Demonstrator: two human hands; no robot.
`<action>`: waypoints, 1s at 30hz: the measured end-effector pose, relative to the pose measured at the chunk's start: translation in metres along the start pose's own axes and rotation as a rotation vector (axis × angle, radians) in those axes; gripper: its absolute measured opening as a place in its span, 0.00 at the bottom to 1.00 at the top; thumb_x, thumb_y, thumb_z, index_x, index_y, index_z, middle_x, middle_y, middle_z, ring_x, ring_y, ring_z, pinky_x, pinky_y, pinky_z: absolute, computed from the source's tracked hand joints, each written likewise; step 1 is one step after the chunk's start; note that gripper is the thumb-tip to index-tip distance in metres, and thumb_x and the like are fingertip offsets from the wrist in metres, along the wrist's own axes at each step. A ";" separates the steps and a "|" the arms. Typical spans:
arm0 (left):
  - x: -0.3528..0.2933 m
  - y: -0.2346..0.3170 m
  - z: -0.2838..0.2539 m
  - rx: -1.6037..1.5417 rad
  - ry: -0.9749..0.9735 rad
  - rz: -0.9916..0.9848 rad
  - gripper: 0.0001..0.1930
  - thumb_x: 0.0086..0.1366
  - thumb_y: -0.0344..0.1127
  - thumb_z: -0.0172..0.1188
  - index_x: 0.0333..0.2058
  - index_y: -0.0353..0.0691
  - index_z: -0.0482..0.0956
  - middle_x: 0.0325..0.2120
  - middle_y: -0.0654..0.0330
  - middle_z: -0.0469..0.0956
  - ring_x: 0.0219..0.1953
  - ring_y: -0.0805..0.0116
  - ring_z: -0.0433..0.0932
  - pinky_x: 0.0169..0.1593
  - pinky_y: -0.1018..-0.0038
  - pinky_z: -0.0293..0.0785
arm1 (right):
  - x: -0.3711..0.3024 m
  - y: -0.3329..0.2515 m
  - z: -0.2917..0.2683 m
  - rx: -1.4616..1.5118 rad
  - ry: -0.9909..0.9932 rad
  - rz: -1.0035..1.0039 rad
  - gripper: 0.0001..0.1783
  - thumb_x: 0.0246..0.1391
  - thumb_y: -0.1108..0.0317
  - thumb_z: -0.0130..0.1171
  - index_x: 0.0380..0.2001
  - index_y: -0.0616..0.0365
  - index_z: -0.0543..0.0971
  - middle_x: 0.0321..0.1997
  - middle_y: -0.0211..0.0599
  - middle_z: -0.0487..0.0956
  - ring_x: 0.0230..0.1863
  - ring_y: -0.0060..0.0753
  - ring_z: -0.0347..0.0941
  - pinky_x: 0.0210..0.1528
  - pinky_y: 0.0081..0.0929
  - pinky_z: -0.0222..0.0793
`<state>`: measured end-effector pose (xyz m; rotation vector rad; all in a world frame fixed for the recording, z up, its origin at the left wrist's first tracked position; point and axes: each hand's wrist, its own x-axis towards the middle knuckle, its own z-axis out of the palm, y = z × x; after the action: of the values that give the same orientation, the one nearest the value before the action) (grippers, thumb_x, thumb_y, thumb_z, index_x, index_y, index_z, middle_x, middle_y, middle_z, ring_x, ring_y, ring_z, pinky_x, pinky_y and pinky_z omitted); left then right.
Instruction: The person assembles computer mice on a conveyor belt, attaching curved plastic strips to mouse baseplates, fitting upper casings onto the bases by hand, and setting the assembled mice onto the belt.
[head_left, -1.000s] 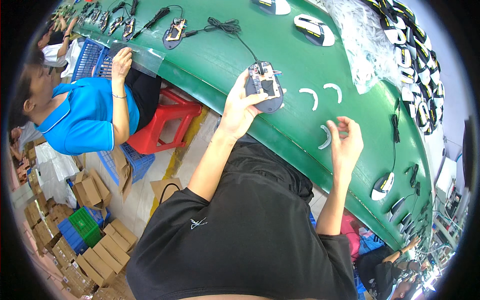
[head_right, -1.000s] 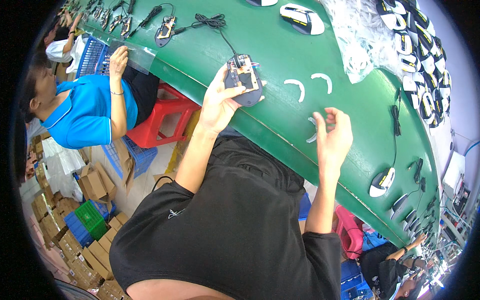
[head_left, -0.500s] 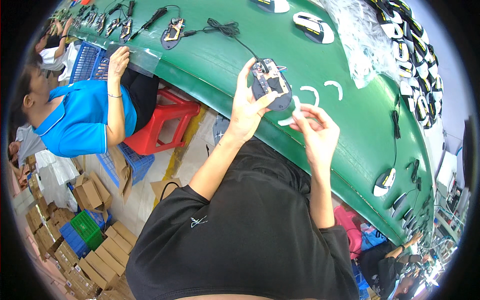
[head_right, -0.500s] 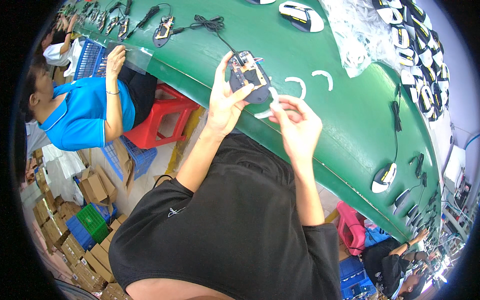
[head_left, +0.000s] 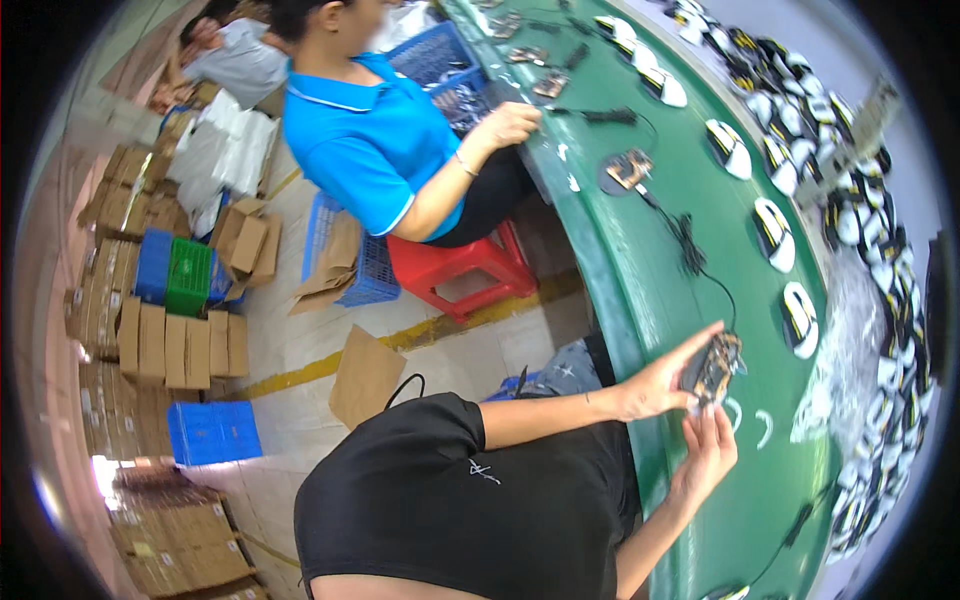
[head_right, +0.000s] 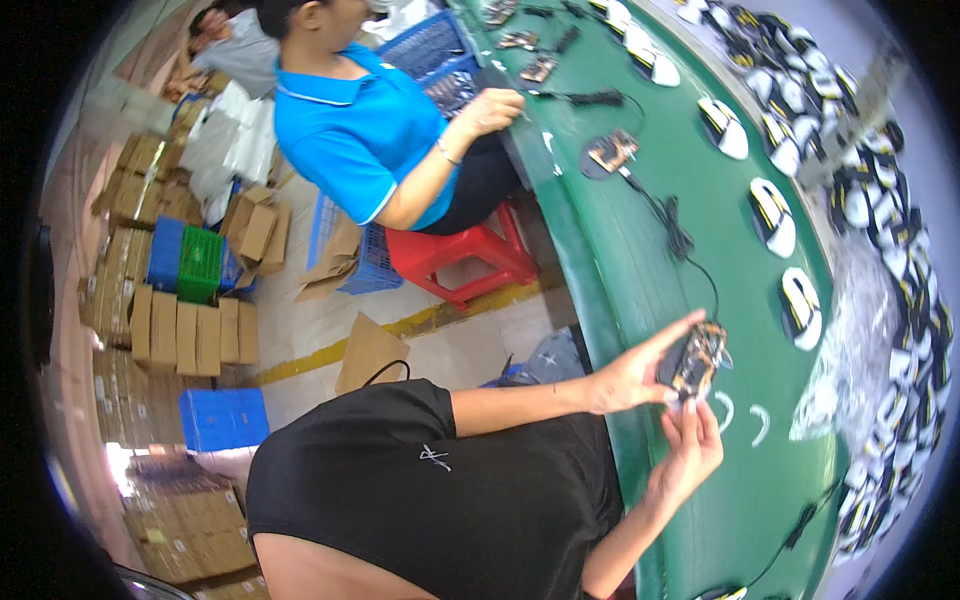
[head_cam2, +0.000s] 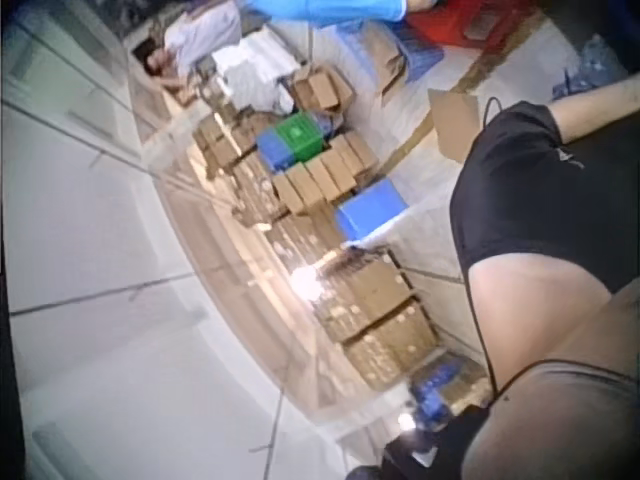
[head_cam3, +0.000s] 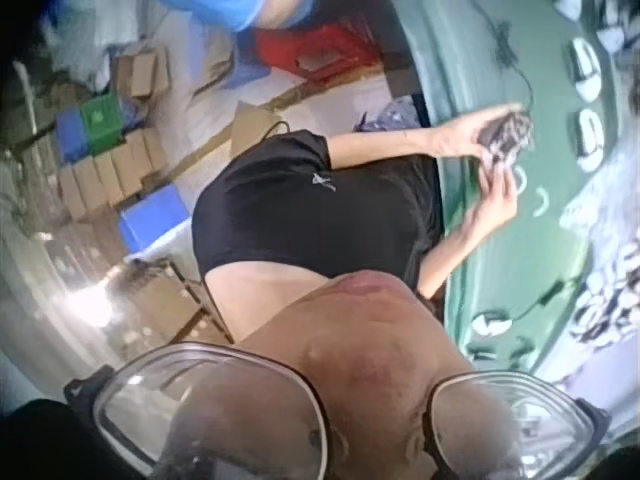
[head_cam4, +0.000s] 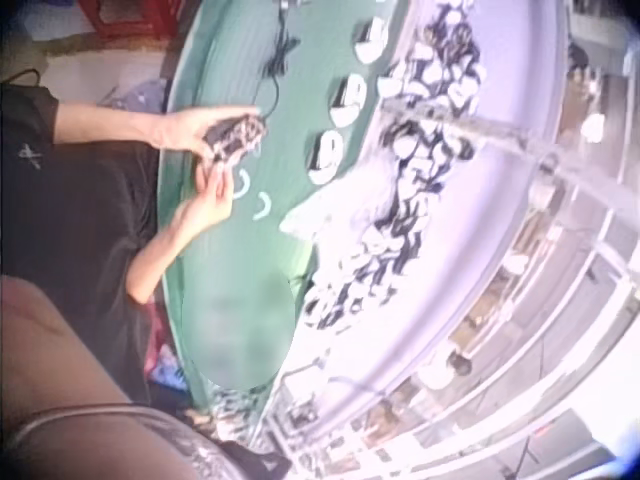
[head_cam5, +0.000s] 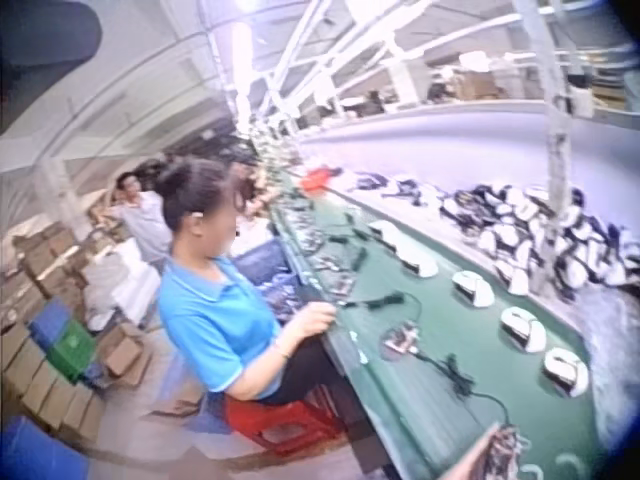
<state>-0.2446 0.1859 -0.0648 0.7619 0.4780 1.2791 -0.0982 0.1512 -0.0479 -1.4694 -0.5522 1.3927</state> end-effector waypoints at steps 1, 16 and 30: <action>-0.003 0.005 0.000 -0.051 0.020 -0.044 0.53 0.54 0.22 0.66 0.70 0.41 0.37 0.67 0.56 0.52 0.64 0.69 0.60 0.66 0.71 0.59 | 0.001 -0.004 0.000 0.013 -0.034 0.028 0.14 0.55 0.75 0.62 0.43 0.72 0.76 0.36 0.42 0.81 0.32 0.26 0.79 0.33 0.18 0.79; -0.011 -0.009 0.009 0.060 0.016 0.017 0.41 0.60 0.21 0.58 0.69 0.40 0.46 0.65 0.57 0.56 0.64 0.69 0.61 0.67 0.70 0.57 | -0.003 0.002 -0.009 0.027 -0.042 0.035 0.11 0.55 0.77 0.61 0.40 0.71 0.77 0.36 0.43 0.81 0.33 0.30 0.80 0.34 0.20 0.80; -0.008 0.014 0.023 -0.070 0.075 -0.108 0.40 0.59 0.15 0.51 0.68 0.40 0.46 0.62 0.54 0.60 0.61 0.65 0.65 0.65 0.69 0.59 | -0.007 -0.020 0.005 0.063 -0.101 0.033 0.12 0.53 0.79 0.62 0.40 0.74 0.78 0.35 0.48 0.82 0.32 0.32 0.81 0.34 0.23 0.81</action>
<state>-0.2398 0.1739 -0.0402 0.6234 0.5251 1.2200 -0.0984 0.1546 -0.0265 -1.3690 -0.5453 1.5036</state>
